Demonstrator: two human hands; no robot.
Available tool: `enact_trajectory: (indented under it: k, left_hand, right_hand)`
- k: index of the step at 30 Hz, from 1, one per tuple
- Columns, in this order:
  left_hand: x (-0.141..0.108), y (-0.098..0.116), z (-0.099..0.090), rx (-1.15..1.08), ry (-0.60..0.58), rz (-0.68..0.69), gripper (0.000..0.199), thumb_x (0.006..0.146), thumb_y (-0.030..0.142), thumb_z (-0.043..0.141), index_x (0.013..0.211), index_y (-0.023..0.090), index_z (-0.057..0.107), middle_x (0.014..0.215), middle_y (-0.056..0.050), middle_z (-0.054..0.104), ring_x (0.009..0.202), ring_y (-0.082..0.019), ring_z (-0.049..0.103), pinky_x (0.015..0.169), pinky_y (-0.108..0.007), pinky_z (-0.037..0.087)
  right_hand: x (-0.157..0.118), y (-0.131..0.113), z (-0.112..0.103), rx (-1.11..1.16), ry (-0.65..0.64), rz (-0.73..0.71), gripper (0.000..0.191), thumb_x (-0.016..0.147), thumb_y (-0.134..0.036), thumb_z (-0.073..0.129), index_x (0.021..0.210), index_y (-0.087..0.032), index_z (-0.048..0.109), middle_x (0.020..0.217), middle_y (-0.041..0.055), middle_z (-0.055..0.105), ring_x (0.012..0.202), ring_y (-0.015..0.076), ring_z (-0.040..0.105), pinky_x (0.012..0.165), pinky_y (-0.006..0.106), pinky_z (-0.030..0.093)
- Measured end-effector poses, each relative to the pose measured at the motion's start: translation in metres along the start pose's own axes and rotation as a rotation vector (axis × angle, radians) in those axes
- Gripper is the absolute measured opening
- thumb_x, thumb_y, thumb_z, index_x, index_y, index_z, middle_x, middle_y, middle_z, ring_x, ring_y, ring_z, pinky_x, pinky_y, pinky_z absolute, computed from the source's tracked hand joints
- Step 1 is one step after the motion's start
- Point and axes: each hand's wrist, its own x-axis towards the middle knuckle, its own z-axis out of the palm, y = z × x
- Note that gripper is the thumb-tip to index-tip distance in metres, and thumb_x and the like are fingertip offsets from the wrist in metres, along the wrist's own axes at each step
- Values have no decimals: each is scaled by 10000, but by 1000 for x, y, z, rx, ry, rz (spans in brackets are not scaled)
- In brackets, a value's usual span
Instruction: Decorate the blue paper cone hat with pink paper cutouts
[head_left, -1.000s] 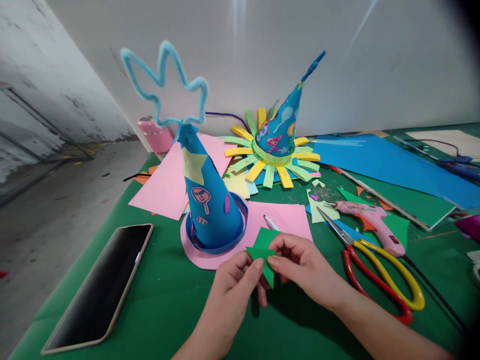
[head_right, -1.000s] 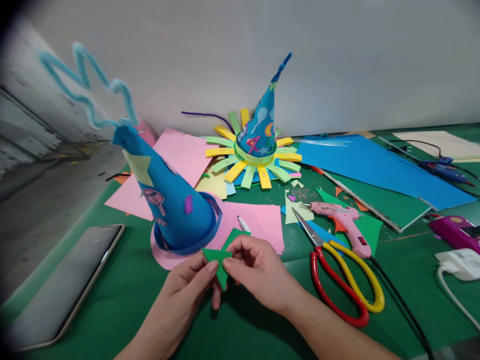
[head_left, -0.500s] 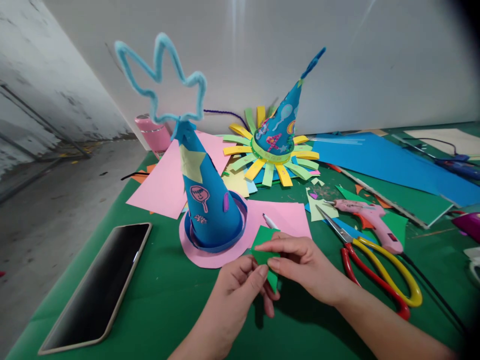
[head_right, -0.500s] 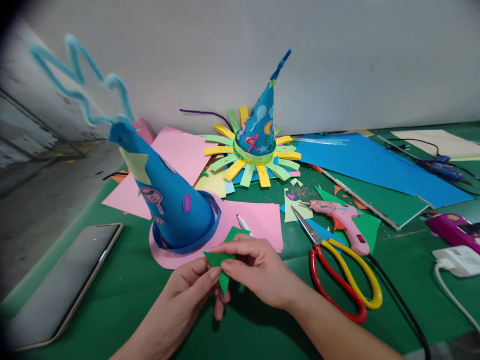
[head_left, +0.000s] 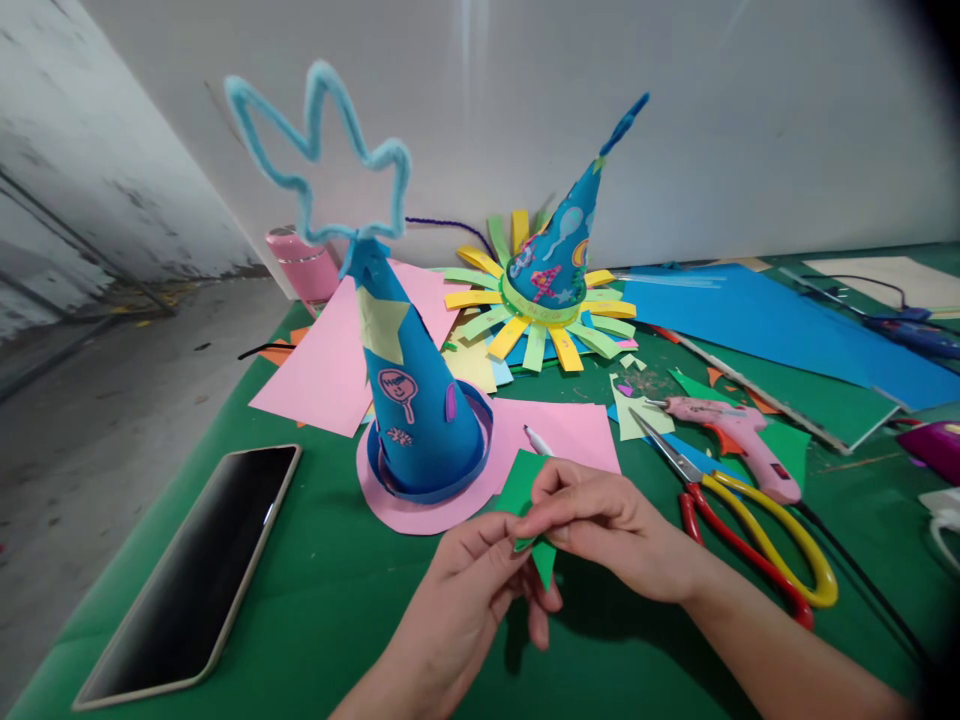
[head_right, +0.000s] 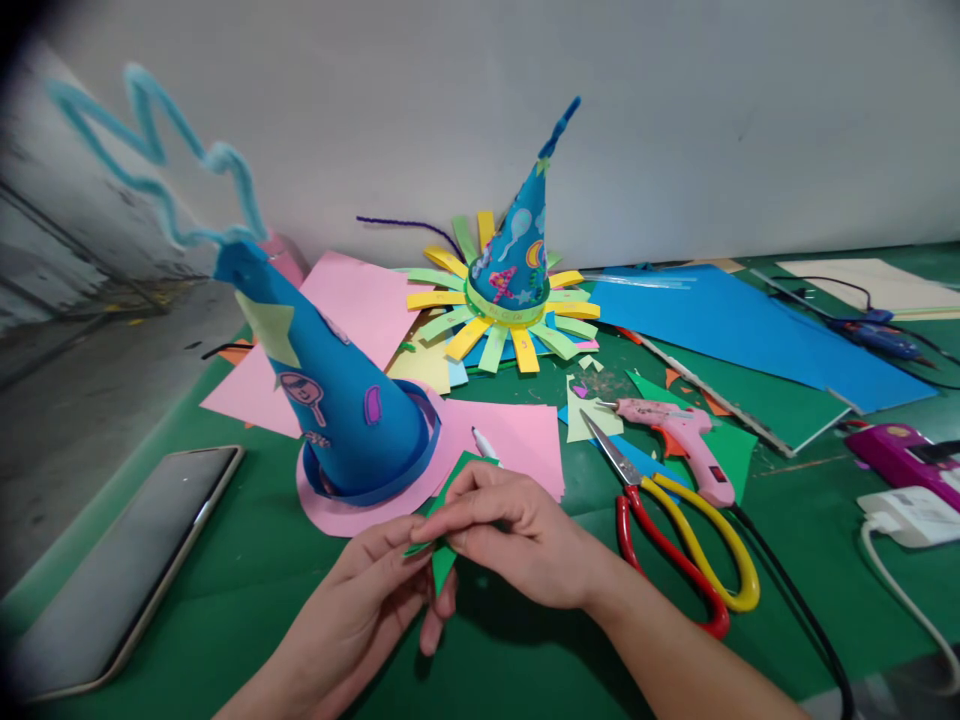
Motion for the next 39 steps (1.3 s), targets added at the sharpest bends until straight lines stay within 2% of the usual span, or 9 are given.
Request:
enact_trajectory:
  k: [10, 14, 20, 25, 29, 32, 35, 39]
  left_hand:
    - [1, 3, 2, -69, -20, -16, 149, 758, 214, 548, 663, 119, 611, 518, -46, 607, 421, -107, 522, 403, -203, 421]
    - [1, 4, 1, -94, -28, 22, 179, 760, 235, 518, 665, 116, 613, 550, -54, 603, 492, -143, 554, 421, -228, 439]
    - [1, 1, -4, 64, -38, 39, 147, 742, 281, 619, 734, 136, 602, 594, -18, 617, 484, -99, 546, 463, -201, 420]
    - [1, 1, -4, 156, -19, 23, 161, 719, 280, 649, 685, 137, 583, 580, -13, 637, 452, -88, 552, 483, -204, 408]
    - [1, 4, -1, 143, 37, 90, 129, 718, 249, 652, 687, 140, 590, 604, -8, 648, 468, -82, 557, 510, -197, 403]
    - [2, 5, -1, 83, 87, 161, 74, 729, 213, 641, 714, 145, 616, 663, -7, 655, 502, -79, 567, 546, -195, 415]
    - [3, 5, -2, 11, 155, 208, 44, 718, 183, 649, 743, 147, 659, 655, 6, 645, 492, -55, 543, 544, -171, 412]
    - [5, 5, -1, -50, 222, 235, 65, 680, 188, 683, 727, 144, 692, 593, 13, 614, 491, -50, 504, 504, -152, 402]
  right_hand:
    - [1, -3, -6, -120, -58, -67, 264, 836, -137, 491, 954, -263, 690, 856, 20, 473, 812, 120, 500, 726, 259, 425]
    - [0, -3, -6, -189, -51, -95, 285, 840, -122, 473, 964, -266, 685, 863, 29, 483, 818, 130, 514, 730, 277, 426]
    - [2, -6, -2, -319, 17, -199, 340, 794, -59, 491, 1002, -264, 663, 839, 26, 539, 763, 123, 529, 677, 259, 429]
    - [3, -2, 3, -183, 131, -22, 461, 768, -46, 505, 1160, -289, 515, 815, -13, 544, 695, 90, 507, 653, 226, 429]
    - [4, 0, 7, 21, 191, 44, 301, 806, -169, 529, 1099, -236, 524, 769, -25, 505, 628, 65, 478, 593, 191, 418]
    - [6, 1, 10, 90, 235, 81, 179, 840, -265, 507, 1000, -195, 542, 743, -20, 504, 641, 72, 482, 602, 196, 413]
    - [7, 3, 15, 63, 235, 105, 182, 808, -316, 557, 928, -181, 531, 770, -8, 515, 698, 97, 493, 631, 219, 410]
    - [7, 5, 22, -64, 264, 106, 226, 731, -329, 638, 853, -170, 532, 701, -23, 499, 610, 90, 436, 542, 207, 362]
